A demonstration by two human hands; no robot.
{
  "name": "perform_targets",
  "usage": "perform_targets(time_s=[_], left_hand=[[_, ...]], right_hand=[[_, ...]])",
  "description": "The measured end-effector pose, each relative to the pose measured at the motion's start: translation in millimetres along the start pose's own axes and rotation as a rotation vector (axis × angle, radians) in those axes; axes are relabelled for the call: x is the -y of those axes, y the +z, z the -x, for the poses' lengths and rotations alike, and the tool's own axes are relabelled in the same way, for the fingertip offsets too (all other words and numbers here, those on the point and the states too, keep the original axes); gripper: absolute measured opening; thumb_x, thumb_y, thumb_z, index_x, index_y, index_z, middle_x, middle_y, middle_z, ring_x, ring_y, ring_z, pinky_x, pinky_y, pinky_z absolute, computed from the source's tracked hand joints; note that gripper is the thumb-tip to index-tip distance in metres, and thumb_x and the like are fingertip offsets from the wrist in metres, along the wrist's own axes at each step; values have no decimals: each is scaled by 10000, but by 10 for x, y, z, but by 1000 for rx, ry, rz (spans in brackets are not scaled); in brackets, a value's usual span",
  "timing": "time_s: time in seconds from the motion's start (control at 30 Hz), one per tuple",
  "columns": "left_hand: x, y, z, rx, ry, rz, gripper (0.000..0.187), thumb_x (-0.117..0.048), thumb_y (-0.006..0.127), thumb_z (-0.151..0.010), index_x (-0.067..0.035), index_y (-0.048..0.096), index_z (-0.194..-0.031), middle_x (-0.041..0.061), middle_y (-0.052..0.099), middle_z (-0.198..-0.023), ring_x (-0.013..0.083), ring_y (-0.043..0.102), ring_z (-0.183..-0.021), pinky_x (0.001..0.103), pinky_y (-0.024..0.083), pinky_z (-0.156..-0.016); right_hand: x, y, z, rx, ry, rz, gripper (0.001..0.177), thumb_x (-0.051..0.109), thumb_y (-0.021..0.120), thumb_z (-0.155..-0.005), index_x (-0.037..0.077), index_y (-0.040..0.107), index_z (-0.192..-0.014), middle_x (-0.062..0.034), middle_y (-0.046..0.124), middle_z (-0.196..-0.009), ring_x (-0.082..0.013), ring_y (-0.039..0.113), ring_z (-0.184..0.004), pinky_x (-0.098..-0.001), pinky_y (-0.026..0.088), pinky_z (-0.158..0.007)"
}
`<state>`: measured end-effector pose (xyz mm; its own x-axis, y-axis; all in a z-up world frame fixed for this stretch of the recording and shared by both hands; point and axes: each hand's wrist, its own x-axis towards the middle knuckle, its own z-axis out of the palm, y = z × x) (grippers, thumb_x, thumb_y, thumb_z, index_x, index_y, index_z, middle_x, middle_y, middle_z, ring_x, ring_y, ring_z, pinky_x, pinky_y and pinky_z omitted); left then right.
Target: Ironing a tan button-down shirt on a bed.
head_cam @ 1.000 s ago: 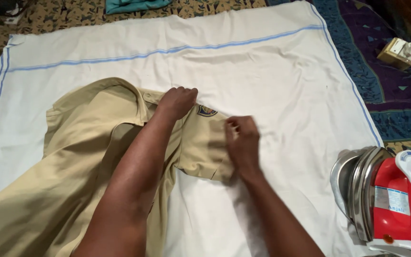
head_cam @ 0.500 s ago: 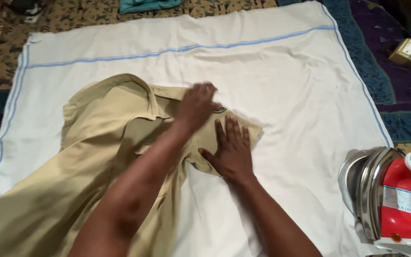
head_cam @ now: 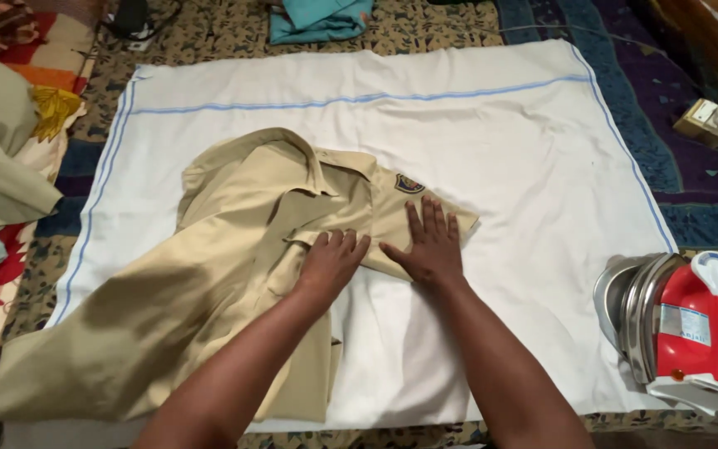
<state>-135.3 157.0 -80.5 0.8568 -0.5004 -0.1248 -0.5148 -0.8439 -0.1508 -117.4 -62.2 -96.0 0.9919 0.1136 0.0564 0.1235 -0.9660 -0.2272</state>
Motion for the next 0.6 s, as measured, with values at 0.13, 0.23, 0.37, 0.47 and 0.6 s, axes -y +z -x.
perform_targets(time_s=[0.13,0.23,0.37,0.47,0.6], left_hand=[[140,182,58,-130,53,-236,617,-215,497,-974,-206,336,-1570,147,474,-1488,353,487,-1316,523,403,-1055],[139,250,165,-89,58,-274,676,-228,478,-974,-256,249,-1610,132,403,-1548,366,439,-1369,557,336,-1100],[132,361,277,-165,10,-175,674,-213,458,-958,-269,253,-1598,121,323,-1612,344,332,-1458,579,225,-1176],[143,193,337,-155,-15,-131,700,-182,465,-948,-293,239,-1601,112,279,-1634,330,267,-1495,603,174,-1197],[-9,-407,323,66,-70,148,835,-201,680,-755,-207,400,-1542,208,273,-1618,391,222,-1511,637,155,-1182]], right_hand=[[1,23,2,-38,-18,8,1081,827,500,-831,201,156,-1643,-124,65,-1716,-273,12,-1581,-486,-39,-1240],[7,0,16,-46,-15,4,1093,834,514,-819,199,176,-1643,-124,87,-1716,-268,23,-1584,-480,-32,-1245],[44,-51,55,-29,4,-5,1091,839,512,-813,209,179,-1640,-108,97,-1716,-251,27,-1583,-464,-31,-1245],[51,-83,40,-11,10,-11,1087,842,498,-818,223,155,-1643,-97,77,-1718,-241,16,-1582,-458,-35,-1243],[45,-80,42,16,12,-13,1084,849,480,-826,232,125,-1645,-95,45,-1721,-242,-1,-1586,-460,-39,-1245]])
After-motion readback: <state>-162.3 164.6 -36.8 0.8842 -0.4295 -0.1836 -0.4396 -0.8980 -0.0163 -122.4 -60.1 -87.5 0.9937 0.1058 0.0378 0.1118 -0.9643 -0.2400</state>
